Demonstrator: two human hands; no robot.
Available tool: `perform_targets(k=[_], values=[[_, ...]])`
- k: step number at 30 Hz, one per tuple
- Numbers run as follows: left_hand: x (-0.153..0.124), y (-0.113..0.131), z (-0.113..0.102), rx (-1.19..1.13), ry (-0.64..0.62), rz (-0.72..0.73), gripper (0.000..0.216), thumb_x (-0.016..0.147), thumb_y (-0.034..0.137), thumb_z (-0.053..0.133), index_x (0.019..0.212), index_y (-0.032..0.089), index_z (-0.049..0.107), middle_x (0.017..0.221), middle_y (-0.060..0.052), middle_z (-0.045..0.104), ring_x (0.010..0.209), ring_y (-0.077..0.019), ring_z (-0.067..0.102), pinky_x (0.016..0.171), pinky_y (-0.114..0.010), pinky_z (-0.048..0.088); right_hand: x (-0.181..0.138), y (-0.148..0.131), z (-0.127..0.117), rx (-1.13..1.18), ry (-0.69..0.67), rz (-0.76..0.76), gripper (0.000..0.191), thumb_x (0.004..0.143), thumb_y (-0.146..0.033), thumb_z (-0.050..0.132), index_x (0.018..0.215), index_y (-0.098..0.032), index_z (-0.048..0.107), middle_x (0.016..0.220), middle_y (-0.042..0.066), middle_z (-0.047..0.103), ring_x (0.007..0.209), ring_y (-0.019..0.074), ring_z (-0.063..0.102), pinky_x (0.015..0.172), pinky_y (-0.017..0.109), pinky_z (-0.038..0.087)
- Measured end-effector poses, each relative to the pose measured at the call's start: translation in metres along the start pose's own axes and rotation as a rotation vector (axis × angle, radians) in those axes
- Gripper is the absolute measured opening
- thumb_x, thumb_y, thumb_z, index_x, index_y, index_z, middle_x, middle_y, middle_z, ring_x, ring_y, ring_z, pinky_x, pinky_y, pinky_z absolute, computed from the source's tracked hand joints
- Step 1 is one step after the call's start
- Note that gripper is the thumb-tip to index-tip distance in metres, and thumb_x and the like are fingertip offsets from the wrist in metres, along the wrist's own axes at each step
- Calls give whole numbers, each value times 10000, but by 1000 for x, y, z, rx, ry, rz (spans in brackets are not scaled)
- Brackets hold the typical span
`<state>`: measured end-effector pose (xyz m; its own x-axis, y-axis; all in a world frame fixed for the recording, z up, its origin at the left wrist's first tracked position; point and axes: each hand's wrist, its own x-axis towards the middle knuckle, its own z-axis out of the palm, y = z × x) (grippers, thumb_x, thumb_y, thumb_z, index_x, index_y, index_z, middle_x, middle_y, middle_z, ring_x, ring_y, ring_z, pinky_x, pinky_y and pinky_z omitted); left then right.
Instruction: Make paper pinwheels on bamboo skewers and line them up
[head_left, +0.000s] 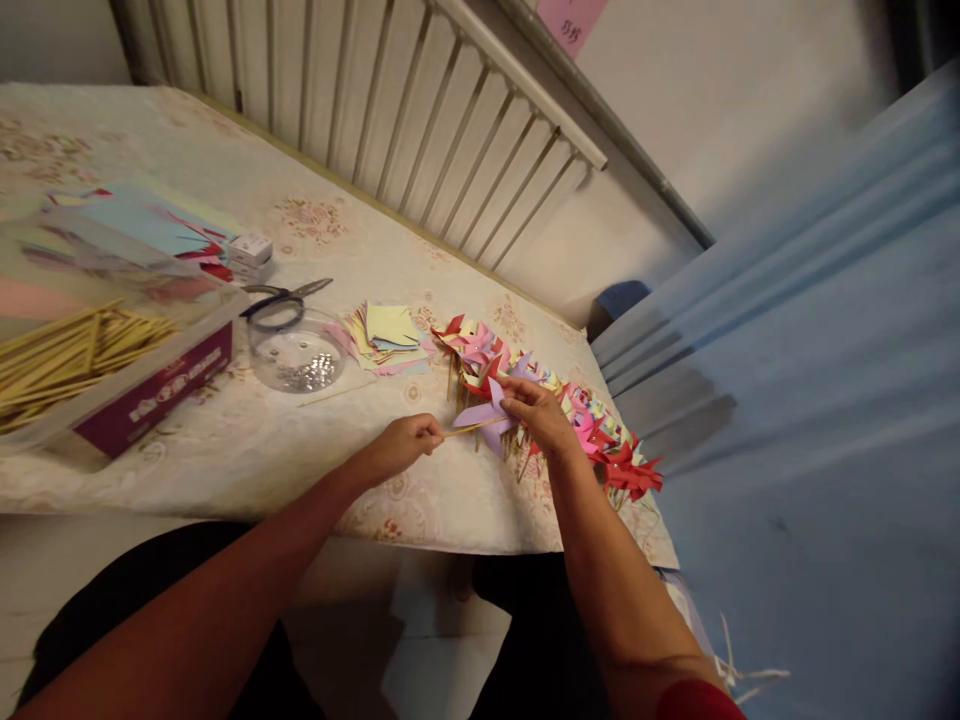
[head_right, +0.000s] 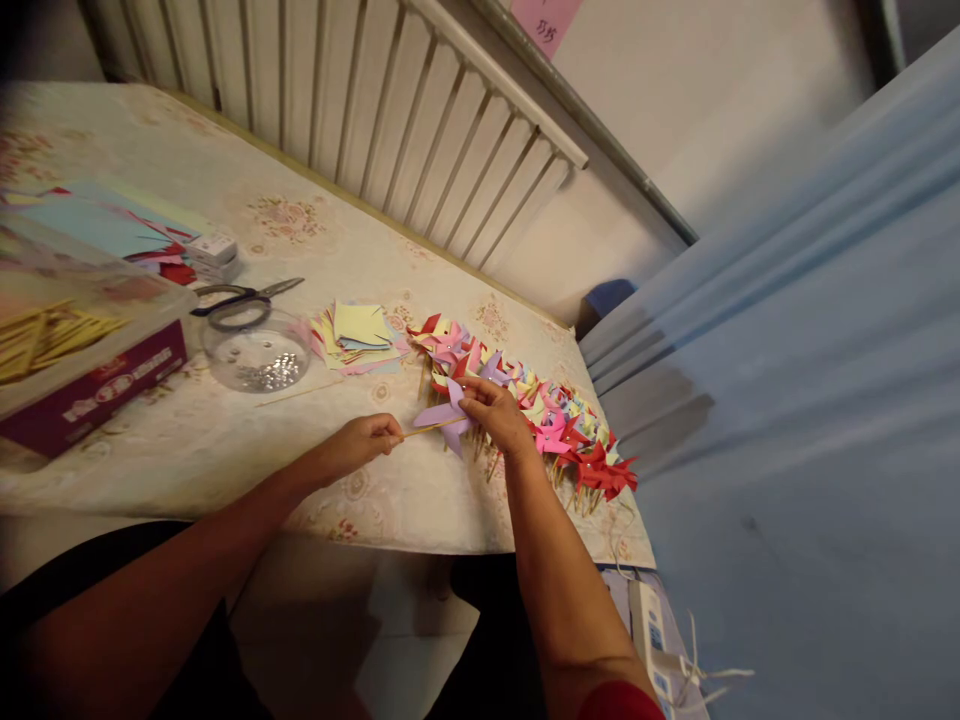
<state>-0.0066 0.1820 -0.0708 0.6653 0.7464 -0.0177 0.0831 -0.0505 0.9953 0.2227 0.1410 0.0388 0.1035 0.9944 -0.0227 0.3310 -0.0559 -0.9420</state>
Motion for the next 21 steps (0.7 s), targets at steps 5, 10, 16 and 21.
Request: perform_targets(k=[5, 10, 16, 21], values=[[-2, 4, -2, -36, 0, -44, 222, 755, 400, 538, 766, 180, 565, 648, 34, 512, 563, -109, 391, 543, -238, 272, -1, 2, -5, -2, 33, -47, 358, 739, -435, 730, 1043, -246, 732, 907, -1, 721, 767, 165, 637, 704, 280, 482], [-4, 11, -3, -63, 1, -52, 237, 757, 414, 535, 773, 179, 562, 638, 36, 515, 542, -101, 377, 524, -236, 264, -4, 2, -7, -28, 22, -112, 313, 773, -478, 710, 985, -251, 749, 1062, 24, 733, 1015, 228, 653, 885, 355, 495], [-5, 15, -4, -78, -5, -42, 241, 748, 420, 533, 753, 180, 553, 628, 31, 512, 553, -108, 389, 526, -239, 279, -10, -2, -6, 11, -6, -230, 162, 824, -411, 693, 865, -260, 738, 1198, 25, 703, 1227, 239, 578, 1077, 411, 385], [-5, 15, -4, -79, 1, -39, 235, 751, 414, 529, 751, 180, 555, 628, 29, 518, 558, -110, 392, 526, -239, 280, -15, -6, -6, -58, 3, -209, 201, 790, -437, 723, 827, -239, 728, 1076, 43, 736, 1066, 243, 647, 943, 393, 472]])
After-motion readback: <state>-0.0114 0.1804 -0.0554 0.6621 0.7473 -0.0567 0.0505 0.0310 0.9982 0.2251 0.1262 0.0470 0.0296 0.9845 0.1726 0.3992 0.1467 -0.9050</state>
